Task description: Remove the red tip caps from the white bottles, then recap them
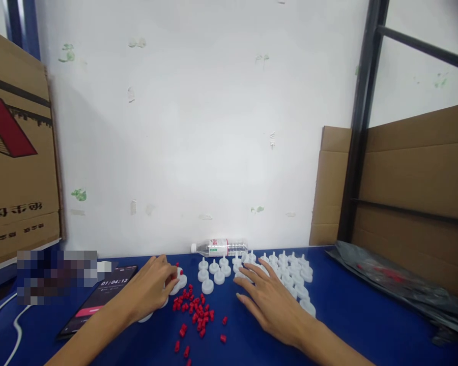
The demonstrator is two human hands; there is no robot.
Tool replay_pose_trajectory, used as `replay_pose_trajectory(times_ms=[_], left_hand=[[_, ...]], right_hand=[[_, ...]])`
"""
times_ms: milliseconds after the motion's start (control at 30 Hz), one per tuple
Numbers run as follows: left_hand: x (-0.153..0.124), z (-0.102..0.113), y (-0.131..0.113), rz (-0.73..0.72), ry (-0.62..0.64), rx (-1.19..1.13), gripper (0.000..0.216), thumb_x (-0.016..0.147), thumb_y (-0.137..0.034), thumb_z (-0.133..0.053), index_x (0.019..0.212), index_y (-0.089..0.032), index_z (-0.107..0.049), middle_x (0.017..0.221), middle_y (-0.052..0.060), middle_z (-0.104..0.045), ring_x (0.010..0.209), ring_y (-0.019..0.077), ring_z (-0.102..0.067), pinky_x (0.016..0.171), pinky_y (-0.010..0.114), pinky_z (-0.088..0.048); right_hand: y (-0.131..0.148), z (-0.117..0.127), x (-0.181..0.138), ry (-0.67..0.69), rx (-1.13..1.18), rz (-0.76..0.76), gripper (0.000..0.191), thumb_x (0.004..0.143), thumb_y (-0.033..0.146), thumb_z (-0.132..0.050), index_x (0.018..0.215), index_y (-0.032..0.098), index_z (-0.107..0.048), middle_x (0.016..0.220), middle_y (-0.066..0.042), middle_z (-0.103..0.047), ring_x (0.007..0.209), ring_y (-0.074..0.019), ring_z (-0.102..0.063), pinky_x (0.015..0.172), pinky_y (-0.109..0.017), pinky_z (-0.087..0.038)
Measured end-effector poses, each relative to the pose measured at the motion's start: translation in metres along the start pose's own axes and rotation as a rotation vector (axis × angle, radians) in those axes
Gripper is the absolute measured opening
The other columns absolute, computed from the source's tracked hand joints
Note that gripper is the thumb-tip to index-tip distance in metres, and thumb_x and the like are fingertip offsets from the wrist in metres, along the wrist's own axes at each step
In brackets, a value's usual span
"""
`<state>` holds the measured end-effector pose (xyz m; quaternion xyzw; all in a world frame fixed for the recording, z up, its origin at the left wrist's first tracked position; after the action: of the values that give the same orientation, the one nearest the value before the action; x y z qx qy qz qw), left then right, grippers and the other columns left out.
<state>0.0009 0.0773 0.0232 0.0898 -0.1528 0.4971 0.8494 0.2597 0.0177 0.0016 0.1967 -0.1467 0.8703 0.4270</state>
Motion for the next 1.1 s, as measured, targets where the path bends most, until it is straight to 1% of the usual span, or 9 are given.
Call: replay_pose_trajectory(times_ms=[200, 333, 533, 667, 833, 867, 933, 1033, 1100], left_hand=[[-0.001, -0.002, -0.001, 0.002, 0.01, -0.031, 0.034, 0.096, -0.03, -0.04, 0.077, -0.021, -0.067, 0.089, 0.009, -0.066, 0.083, 0.0248, -0.06, 0.075, 0.033, -0.042], [-0.002, -0.008, 0.003, 0.009, 0.012, -0.029, 0.031, 0.095, -0.029, -0.042, 0.079, -0.021, -0.068, 0.089, 0.009, -0.066, 0.082, 0.0249, -0.059, 0.074, 0.033, -0.042], [-0.002, -0.011, 0.008, -0.006, -0.011, 0.003, 0.032, 0.094, -0.026, -0.043, 0.077, -0.022, -0.069, 0.085, 0.009, -0.065, 0.078, 0.0246, -0.059, 0.071, 0.032, -0.041], [0.0, -0.011, 0.006, -0.009, 0.013, 0.058, 0.036, 0.097, -0.025, -0.038, 0.078, -0.02, -0.068, 0.087, 0.011, -0.066, 0.081, 0.0261, -0.06, 0.073, 0.034, -0.042], [0.001, -0.01, 0.005, -0.014, 0.02, 0.088, 0.038, 0.098, -0.024, -0.035, 0.077, -0.019, -0.066, 0.085, 0.012, -0.066, 0.085, 0.028, -0.06, 0.076, 0.036, -0.042], [0.001, -0.01, 0.005, -0.016, 0.021, 0.089, 0.038, 0.098, -0.023, -0.035, 0.077, -0.019, -0.066, 0.084, 0.012, -0.066, 0.085, 0.0281, -0.061, 0.076, 0.037, -0.042], [0.001, -0.008, 0.003, -0.016, 0.023, 0.09, 0.039, 0.099, -0.023, -0.034, 0.078, -0.019, -0.067, 0.086, 0.012, -0.066, 0.085, 0.0279, -0.061, 0.075, 0.036, -0.042], [0.001, -0.007, 0.002, -0.014, 0.024, 0.089, 0.039, 0.099, -0.022, -0.034, 0.08, -0.019, -0.068, 0.088, 0.013, -0.067, 0.085, 0.0275, -0.061, 0.075, 0.036, -0.042], [0.002, -0.009, 0.001, -0.016, 0.027, 0.086, 0.039, 0.099, -0.022, -0.035, 0.081, -0.019, -0.069, 0.086, 0.012, -0.068, 0.087, 0.0279, -0.061, 0.076, 0.036, -0.042]], right_hand=[[-0.004, -0.01, -0.002, 0.059, -0.02, 0.009, 0.04, 0.107, 0.042, -0.038, 0.142, 0.027, -0.052, 0.145, -0.009, -0.057, 0.14, -0.0306, -0.046, 0.12, -0.062, -0.027], [-0.004, -0.011, -0.003, 0.067, -0.016, 0.003, 0.04, 0.107, 0.041, -0.039, 0.142, 0.027, -0.051, 0.145, -0.009, -0.057, 0.139, -0.0304, -0.047, 0.119, -0.062, -0.027], [-0.003, -0.008, -0.002, 0.031, -0.033, -0.011, 0.035, 0.105, 0.037, -0.044, 0.137, 0.026, -0.054, 0.139, -0.011, -0.06, 0.134, -0.031, -0.052, 0.117, -0.062, -0.032], [-0.004, -0.007, -0.002, 0.015, -0.035, -0.012, 0.034, 0.104, 0.037, -0.047, 0.136, 0.026, -0.054, 0.136, -0.012, -0.06, 0.131, -0.0314, -0.053, 0.115, -0.063, -0.033], [-0.002, -0.005, -0.001, -0.005, -0.013, -0.033, 0.028, 0.102, 0.031, -0.051, 0.128, 0.025, -0.058, 0.118, -0.01, -0.064, 0.119, -0.0284, -0.06, 0.114, -0.061, -0.037], [-0.002, -0.005, -0.001, -0.006, -0.016, -0.04, 0.027, 0.102, 0.031, -0.05, 0.128, 0.025, -0.058, 0.119, -0.011, -0.064, 0.12, -0.0284, -0.059, 0.114, -0.06, -0.037], [-0.003, -0.006, -0.002, 0.003, -0.034, -0.048, 0.031, 0.103, 0.033, -0.048, 0.133, 0.025, -0.056, 0.128, -0.013, -0.062, 0.127, -0.0297, -0.056, 0.115, -0.061, -0.035], [-0.005, -0.011, -0.003, 0.044, -0.066, -0.035, 0.041, 0.106, 0.038, -0.042, 0.144, 0.026, -0.048, 0.145, -0.014, -0.054, 0.139, -0.0323, -0.046, 0.116, -0.063, -0.032], [-0.006, -0.015, -0.004, 0.073, -0.071, -0.014, 0.044, 0.106, 0.041, -0.04, 0.148, 0.025, -0.044, 0.151, -0.014, -0.05, 0.142, -0.0334, -0.043, 0.117, -0.065, -0.031]])
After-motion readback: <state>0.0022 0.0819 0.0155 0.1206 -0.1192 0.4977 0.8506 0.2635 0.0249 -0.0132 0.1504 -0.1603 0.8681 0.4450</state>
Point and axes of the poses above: each hand's wrist, its own x-axis towards the middle knuckle, its own z-axis out of the back of the hand, y = z × x, the point moved 6 cm from there along x, towards the middle knuckle
